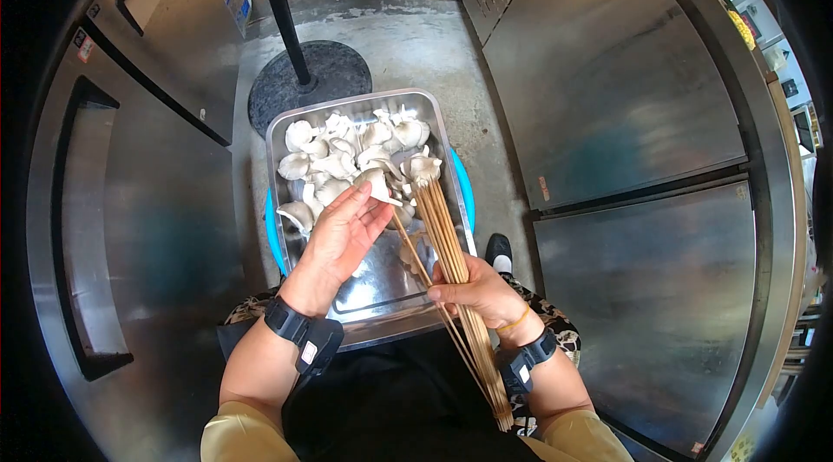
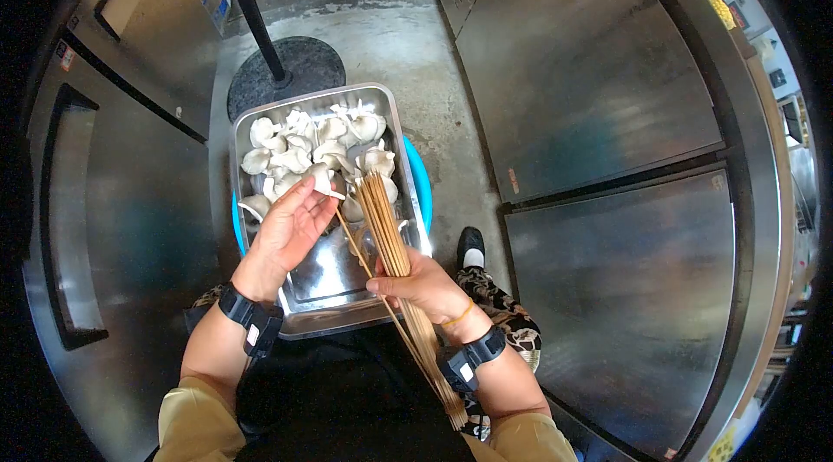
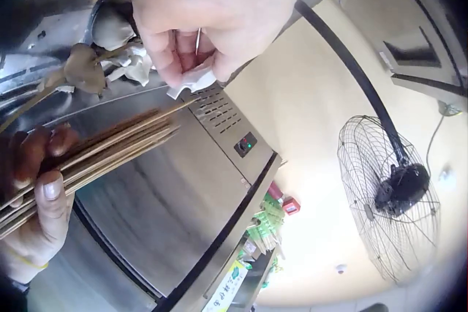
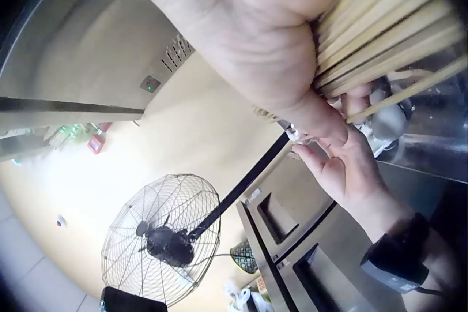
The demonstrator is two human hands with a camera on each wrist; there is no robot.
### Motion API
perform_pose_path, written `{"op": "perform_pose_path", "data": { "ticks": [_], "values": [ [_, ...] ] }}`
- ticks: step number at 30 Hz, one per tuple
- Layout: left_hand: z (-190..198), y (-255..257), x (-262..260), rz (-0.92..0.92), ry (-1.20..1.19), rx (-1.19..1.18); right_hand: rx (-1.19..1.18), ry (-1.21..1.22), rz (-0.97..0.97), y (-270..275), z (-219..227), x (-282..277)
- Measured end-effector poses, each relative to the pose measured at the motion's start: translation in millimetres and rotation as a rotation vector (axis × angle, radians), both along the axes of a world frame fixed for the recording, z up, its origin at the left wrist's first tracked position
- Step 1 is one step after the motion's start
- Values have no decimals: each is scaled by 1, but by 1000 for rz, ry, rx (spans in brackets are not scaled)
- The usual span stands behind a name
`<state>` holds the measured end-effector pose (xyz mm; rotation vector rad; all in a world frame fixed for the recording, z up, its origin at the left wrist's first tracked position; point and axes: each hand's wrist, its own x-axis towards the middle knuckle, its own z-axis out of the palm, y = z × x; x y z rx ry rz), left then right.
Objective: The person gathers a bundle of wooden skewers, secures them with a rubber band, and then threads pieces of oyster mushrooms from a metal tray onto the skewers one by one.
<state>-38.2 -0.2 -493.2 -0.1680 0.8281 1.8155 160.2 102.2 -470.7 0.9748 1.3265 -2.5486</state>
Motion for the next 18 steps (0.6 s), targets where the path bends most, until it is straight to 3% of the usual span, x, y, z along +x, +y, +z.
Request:
{"op": "perform_pose_path", "data": {
  "ticks": [18],
  "values": [
    [4, 4, 8, 49, 183, -139, 56, -3, 47, -2, -3, -2]
  ]
}}
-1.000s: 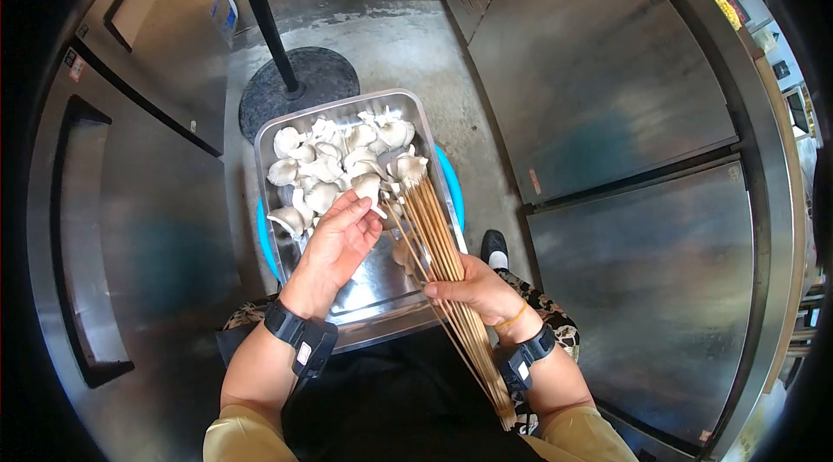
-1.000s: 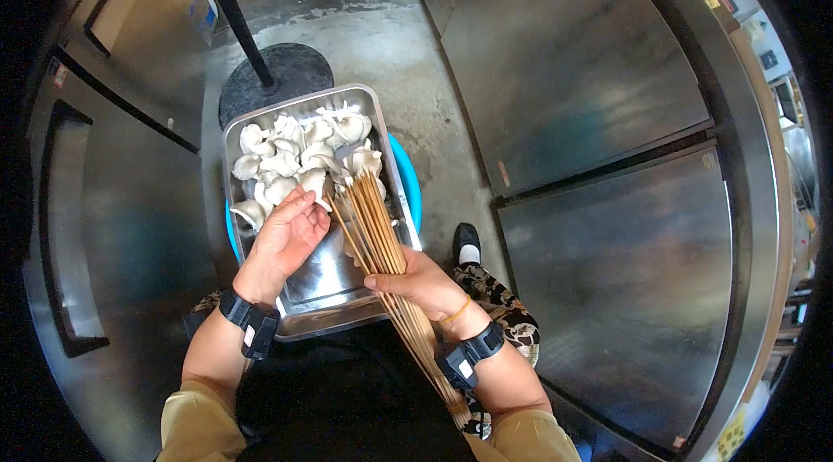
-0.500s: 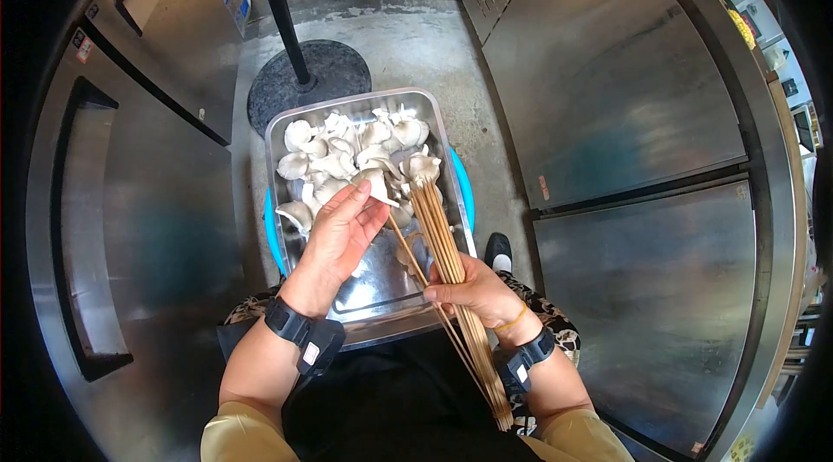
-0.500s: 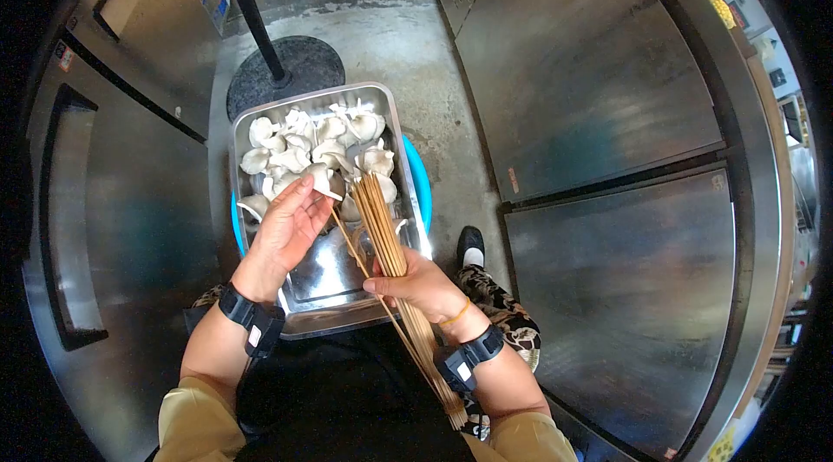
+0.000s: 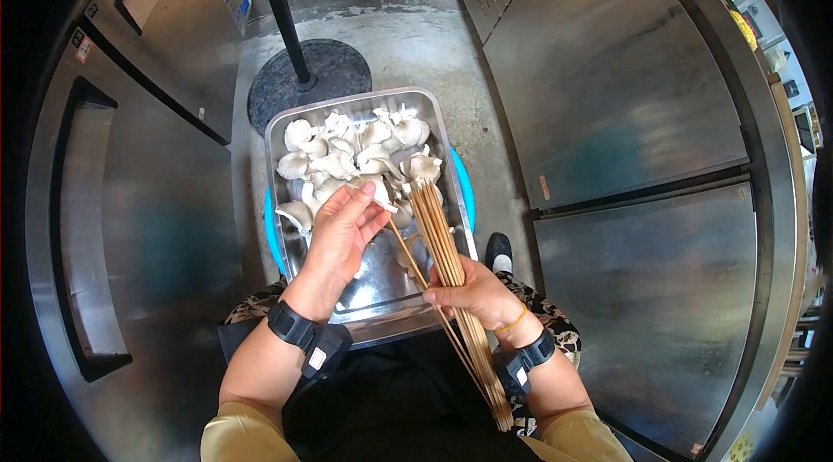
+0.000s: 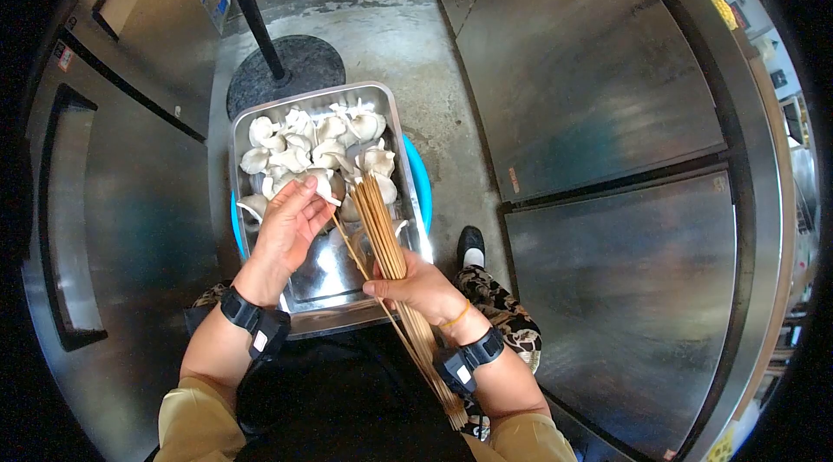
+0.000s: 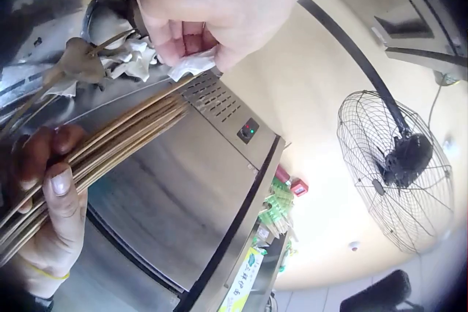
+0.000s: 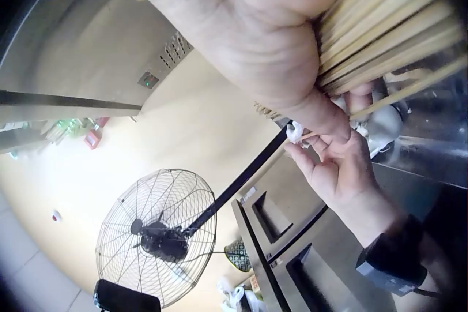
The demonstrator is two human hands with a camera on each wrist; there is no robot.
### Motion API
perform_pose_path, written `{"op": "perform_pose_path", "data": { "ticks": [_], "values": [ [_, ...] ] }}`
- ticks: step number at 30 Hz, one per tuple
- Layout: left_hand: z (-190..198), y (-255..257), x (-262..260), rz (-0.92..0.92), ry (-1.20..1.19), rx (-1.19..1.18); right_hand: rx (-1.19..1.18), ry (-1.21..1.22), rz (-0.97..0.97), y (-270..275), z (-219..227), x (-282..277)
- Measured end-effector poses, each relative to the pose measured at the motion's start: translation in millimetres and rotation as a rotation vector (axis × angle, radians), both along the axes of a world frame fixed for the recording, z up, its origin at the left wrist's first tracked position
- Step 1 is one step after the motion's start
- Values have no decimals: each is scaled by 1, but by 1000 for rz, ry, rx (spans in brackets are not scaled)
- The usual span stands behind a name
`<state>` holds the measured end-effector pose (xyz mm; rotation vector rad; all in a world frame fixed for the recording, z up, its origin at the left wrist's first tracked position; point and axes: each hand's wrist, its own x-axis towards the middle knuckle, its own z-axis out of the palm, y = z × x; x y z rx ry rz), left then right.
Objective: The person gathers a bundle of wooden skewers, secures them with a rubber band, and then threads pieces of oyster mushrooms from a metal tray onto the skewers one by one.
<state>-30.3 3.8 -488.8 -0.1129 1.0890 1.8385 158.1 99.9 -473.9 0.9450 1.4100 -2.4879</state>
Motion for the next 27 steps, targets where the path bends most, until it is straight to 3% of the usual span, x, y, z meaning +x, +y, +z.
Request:
{"op": "perform_pose_path", "data": {
  "ticks": [10, 16, 22, 27],
  "values": [
    [-9, -1, 4, 13, 42, 4, 26, -19, -33, 0, 1, -2],
    [2, 6, 12, 165, 54, -26, 41, -11, -37, -2, -1, -4],
    [-1, 5, 10, 73, 219, -27, 39, -3, -40, -1, 1, -6],
    [-2, 6, 10, 119, 181, -28, 38, -10, -36, -2, 0, -5]
  ]
}}
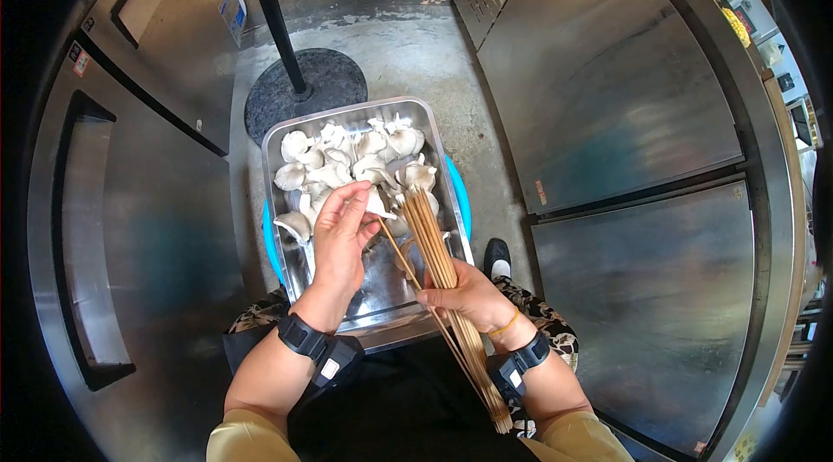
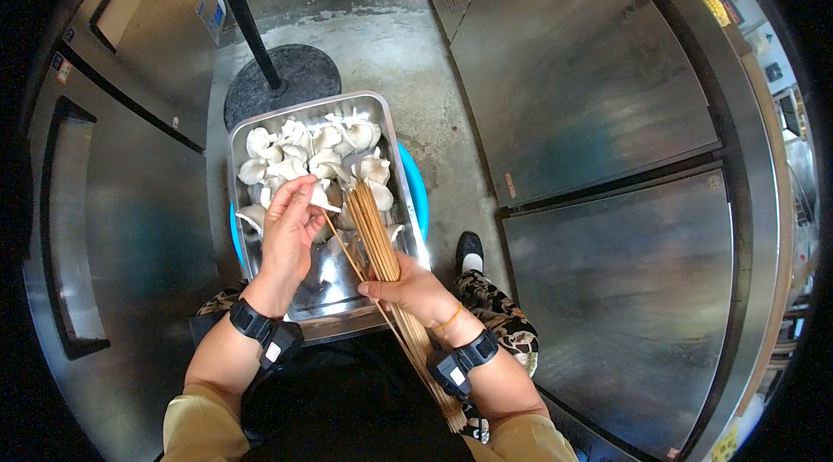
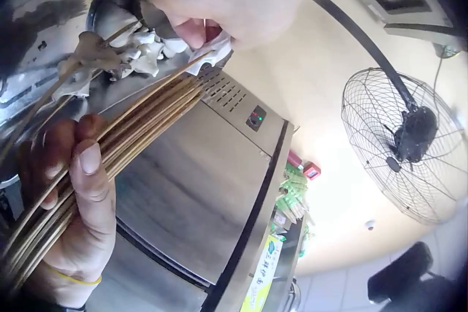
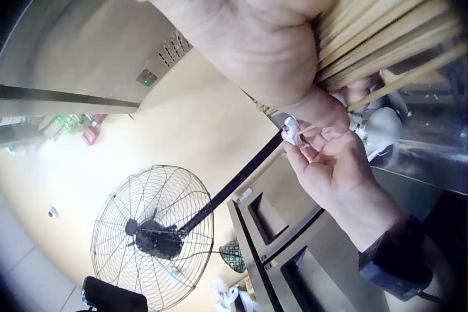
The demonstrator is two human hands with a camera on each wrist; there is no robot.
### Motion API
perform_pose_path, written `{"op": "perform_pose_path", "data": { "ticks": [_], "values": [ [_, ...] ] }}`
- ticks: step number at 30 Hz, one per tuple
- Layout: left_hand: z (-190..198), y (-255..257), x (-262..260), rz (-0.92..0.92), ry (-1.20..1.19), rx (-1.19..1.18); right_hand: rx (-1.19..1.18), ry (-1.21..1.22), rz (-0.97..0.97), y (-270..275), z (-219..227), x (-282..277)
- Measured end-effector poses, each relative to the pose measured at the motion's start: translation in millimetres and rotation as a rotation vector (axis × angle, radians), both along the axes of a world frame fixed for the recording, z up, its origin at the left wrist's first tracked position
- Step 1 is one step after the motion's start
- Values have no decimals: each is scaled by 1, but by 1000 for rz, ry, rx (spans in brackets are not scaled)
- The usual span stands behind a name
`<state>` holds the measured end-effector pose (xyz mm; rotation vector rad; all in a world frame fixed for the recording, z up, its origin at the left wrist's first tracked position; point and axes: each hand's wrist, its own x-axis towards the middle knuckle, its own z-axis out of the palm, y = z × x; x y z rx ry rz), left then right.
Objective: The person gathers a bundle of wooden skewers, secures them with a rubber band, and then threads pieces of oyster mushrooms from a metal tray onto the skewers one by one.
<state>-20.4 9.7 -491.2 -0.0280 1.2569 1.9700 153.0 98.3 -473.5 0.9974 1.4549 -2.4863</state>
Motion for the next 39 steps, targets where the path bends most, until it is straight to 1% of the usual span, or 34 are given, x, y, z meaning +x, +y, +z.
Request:
{"op": "perform_pose_path", "data": {
  "ticks": [4, 7, 10, 13, 16, 22, 27, 31, 34, 37, 39],
  "values": [
    [-3, -1, 0, -53, 15, -5, 12, 4, 12, 1, 1, 0],
    [-6, -2, 0, -65, -39, 2, 36, 14, 13, 1, 2, 0],
    [-2, -2, -1, -84, -76, -17, 39, 21, 13, 1, 2, 1],
    [-2, -4, 0, -158, -80, -17, 45, 23, 22, 3, 3, 1],
    [1, -3, 6, -148, -77, -54, 67, 21, 11, 3, 3, 1],
    [5, -5, 27, -232, -115, -91, 93, 15, -3, 3, 5, 4],
    [1, -7, 45, -305, -132, -108, 110, 7, 2, 6, 3, 9],
    [-13, -7, 45, -355, -129, -107, 119, 30, -44, 7, 5, 14],
    [-20, -4, 46, -404, -167, -182, 122, 59, -70, 9, 15, 20],
    [-24, -4, 49, -443, -172, -208, -67, 112, -37, 12, 6, 30],
    [-28, -5, 51, -456, -150, -221, -157, 105, -32, 9, 8, 29]
  ]
}}
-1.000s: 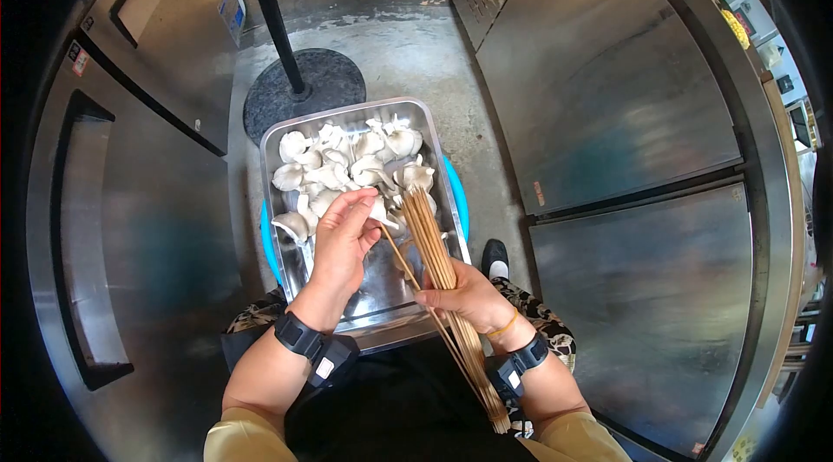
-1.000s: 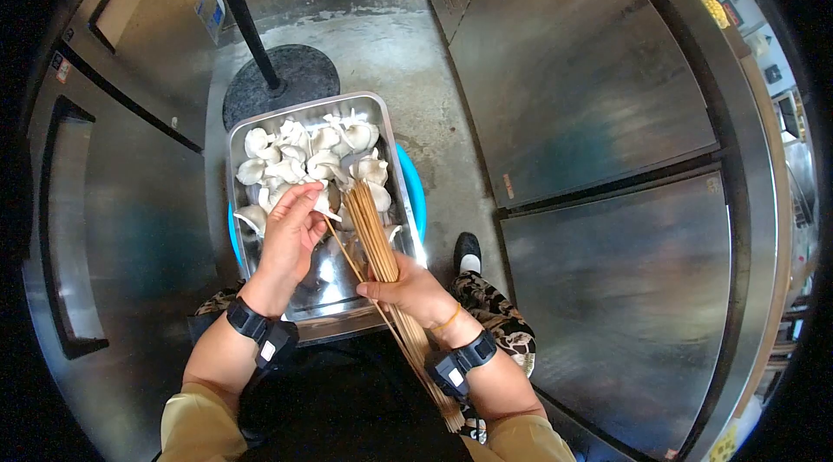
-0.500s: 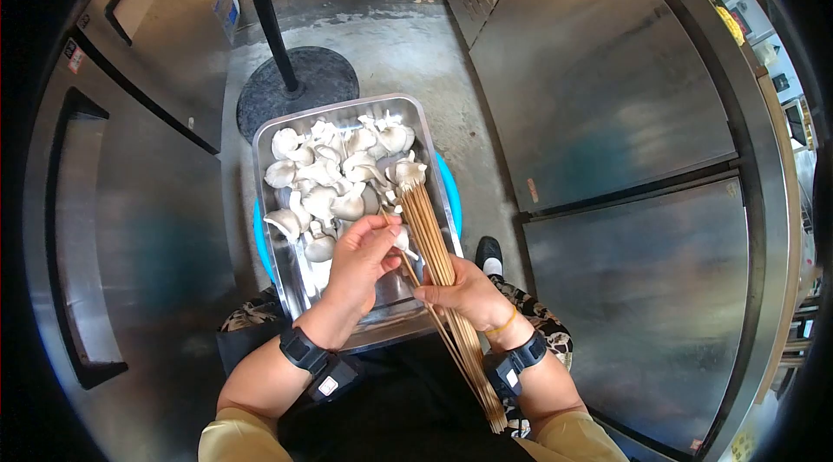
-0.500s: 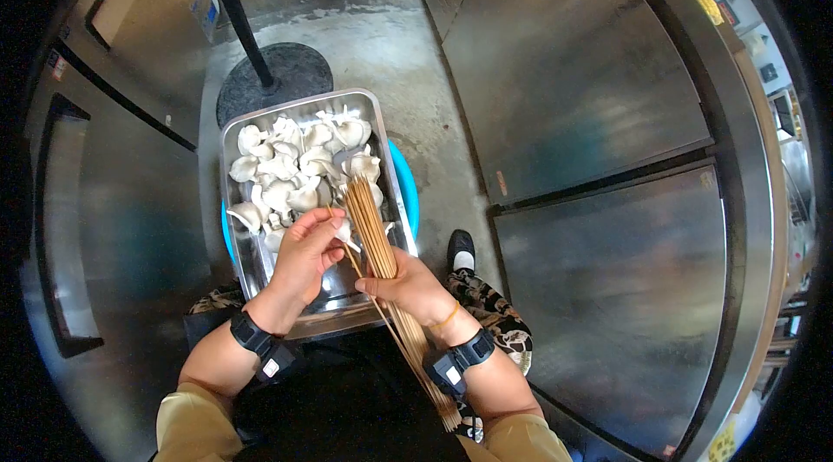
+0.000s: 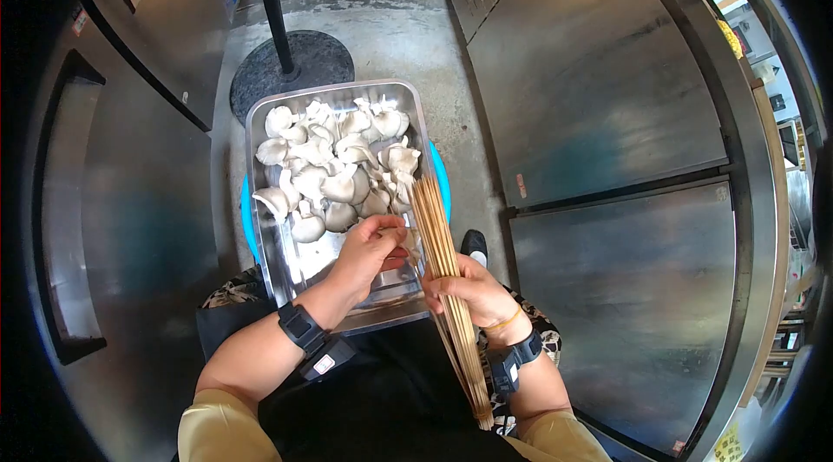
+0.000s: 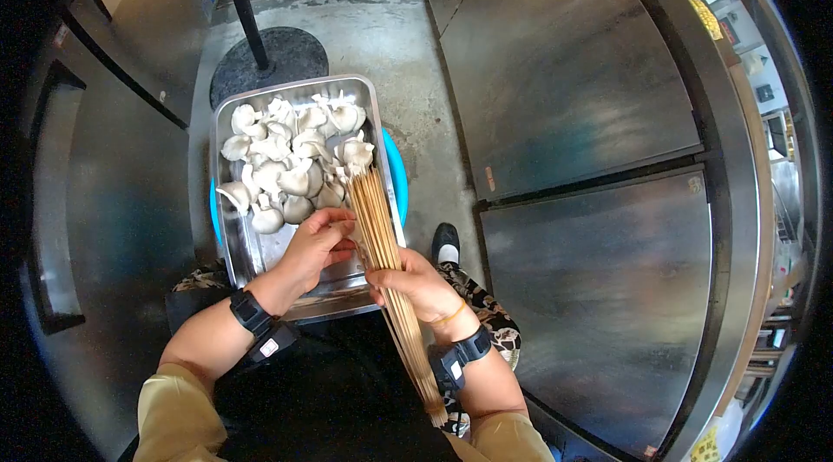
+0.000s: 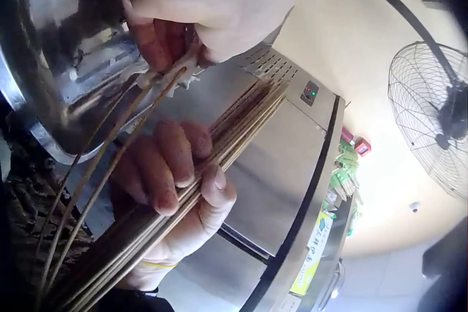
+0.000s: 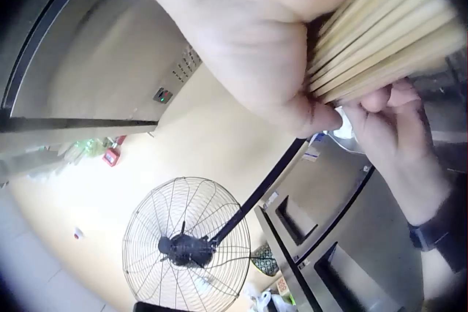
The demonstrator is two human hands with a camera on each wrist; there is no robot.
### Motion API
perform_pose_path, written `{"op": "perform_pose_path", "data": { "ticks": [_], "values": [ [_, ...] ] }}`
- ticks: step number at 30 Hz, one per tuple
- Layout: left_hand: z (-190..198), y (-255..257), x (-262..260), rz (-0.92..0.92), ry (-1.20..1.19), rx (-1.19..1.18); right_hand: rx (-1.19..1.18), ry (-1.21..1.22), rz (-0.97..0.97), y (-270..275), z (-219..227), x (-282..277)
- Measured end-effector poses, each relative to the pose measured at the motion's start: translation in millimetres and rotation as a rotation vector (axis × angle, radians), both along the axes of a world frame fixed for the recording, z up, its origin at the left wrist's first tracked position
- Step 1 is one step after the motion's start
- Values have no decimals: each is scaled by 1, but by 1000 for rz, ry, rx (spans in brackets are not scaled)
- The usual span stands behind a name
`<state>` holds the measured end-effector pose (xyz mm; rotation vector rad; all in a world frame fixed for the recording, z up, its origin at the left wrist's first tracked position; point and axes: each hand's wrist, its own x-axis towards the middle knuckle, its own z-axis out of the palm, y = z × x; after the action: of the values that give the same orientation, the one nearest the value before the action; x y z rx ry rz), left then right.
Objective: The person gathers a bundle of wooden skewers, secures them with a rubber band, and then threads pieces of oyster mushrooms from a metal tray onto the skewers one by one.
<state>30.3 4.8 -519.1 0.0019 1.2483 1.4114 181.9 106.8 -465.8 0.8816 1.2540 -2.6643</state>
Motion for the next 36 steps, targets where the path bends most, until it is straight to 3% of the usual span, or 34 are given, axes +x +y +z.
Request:
{"op": "perform_pose_path", "data": {
  "ticks": [5, 10, 14, 20, 24, 28, 36],
  "values": [
    [-3, -5, 4, -52, 83, 7, -154, 25, -17, 2, -9, 9],
    [9, -17, 17, 33, 153, 21, -14, -53, 18, -6, -8, 15],
    [4, -44, 36, 70, -35, -51, -9, -39, -20, -20, -13, 25],
    [9, -95, 110, -359, -304, -2, 13, 6, -74, -22, -35, 34],
    [-3, -93, 146, -232, -555, 205, -29, 4, -129, -28, -40, 34],
    [-1, -99, 161, -152, -377, 182, -62, 37, -180, -33, -42, 40],
    [-15, -102, 167, -128, -368, 151, 64, 102, -238, -45, -24, 45]
  ]
}}
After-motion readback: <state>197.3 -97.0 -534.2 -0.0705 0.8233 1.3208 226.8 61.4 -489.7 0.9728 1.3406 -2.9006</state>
